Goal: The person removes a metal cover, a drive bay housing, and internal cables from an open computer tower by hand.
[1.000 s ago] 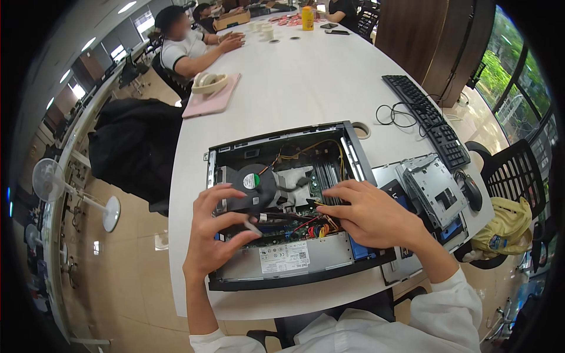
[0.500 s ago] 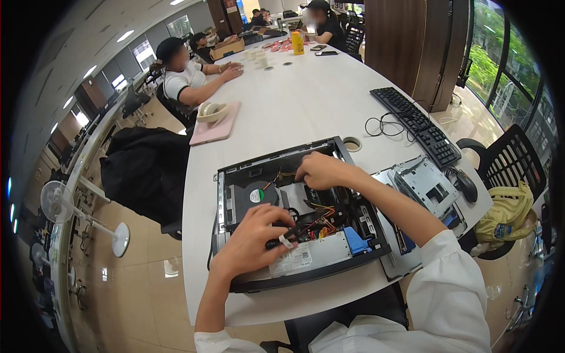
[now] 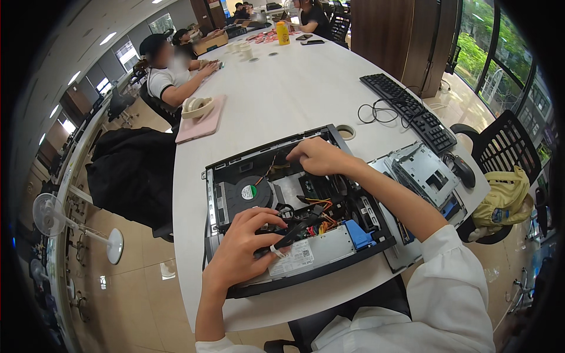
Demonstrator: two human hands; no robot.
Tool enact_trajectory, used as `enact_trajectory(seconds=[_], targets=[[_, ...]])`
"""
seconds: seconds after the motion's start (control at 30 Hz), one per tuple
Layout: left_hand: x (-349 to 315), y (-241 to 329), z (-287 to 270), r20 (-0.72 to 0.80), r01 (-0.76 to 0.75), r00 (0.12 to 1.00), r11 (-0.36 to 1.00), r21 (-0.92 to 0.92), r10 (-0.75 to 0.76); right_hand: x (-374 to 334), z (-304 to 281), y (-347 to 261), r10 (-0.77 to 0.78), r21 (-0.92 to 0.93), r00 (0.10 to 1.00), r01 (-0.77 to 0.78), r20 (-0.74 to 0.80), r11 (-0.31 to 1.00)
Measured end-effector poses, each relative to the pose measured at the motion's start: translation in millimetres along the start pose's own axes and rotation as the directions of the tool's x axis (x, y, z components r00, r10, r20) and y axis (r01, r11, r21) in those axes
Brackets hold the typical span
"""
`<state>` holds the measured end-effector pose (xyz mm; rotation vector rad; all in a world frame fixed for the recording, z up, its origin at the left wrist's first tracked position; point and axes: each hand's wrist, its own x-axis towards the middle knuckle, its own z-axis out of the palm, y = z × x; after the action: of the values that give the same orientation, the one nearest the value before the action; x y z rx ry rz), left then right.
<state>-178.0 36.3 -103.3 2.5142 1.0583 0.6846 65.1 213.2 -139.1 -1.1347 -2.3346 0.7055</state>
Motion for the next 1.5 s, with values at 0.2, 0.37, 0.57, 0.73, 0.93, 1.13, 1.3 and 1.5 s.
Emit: enact_trajectory(seconds=[0.2, 0.37, 0.57, 0.73, 0.93, 1.13, 1.3, 1.5], targets=[[-2, 0, 3, -0.036, -0.007, 0.999, 1.000, 0.017, 0.008, -5, -4, -13, -0.133, -0.174, 0.968, 0.096, -0.215, 0.980], [-5, 2, -1, -0.069, 0.009, 0.998, 0.999, 0.031, -0.007, -1, -28, -26, -0.349, -0.348, 0.887, 0.238, -0.303, 0.907], [-4, 4, -2, -0.186, 0.029, 0.982, 0.998, 0.052, -0.019, 17, -16, -29, -0.413, -0.339, 0.909, 0.406, 0.056, 0.849], [-4, 5, -1, -0.364, 0.162, 0.921, 0.986, 0.028, -0.141, 34, 8, -35, -0.445, -0.566, 0.884, 0.442, 0.142, 0.696], [-1, 4, 1, -0.344, 0.154, 0.928, 0.988, 0.004, -0.143, 40, 31, -18, -0.495, -0.625, 0.864, 0.440, 0.099, 0.644], [-3, 4, 1, -0.353, 0.148, 0.927, 0.989, 0.029, -0.128, 45, 43, -16, -0.453, -0.609, 0.891, 0.375, 0.029, 0.699], [-3, 2, 0, -0.338, 0.144, 0.933, 0.989, 0.043, -0.121, 45, 42, -19, -0.393, -0.561, 0.920, 0.327, 0.003, 0.761], [-1, 3, 0, -0.338, 0.140, 0.933, 0.989, 0.038, -0.120, 45, 45, -15, -0.384, -0.567, 0.920, 0.274, -0.082, 0.777]])
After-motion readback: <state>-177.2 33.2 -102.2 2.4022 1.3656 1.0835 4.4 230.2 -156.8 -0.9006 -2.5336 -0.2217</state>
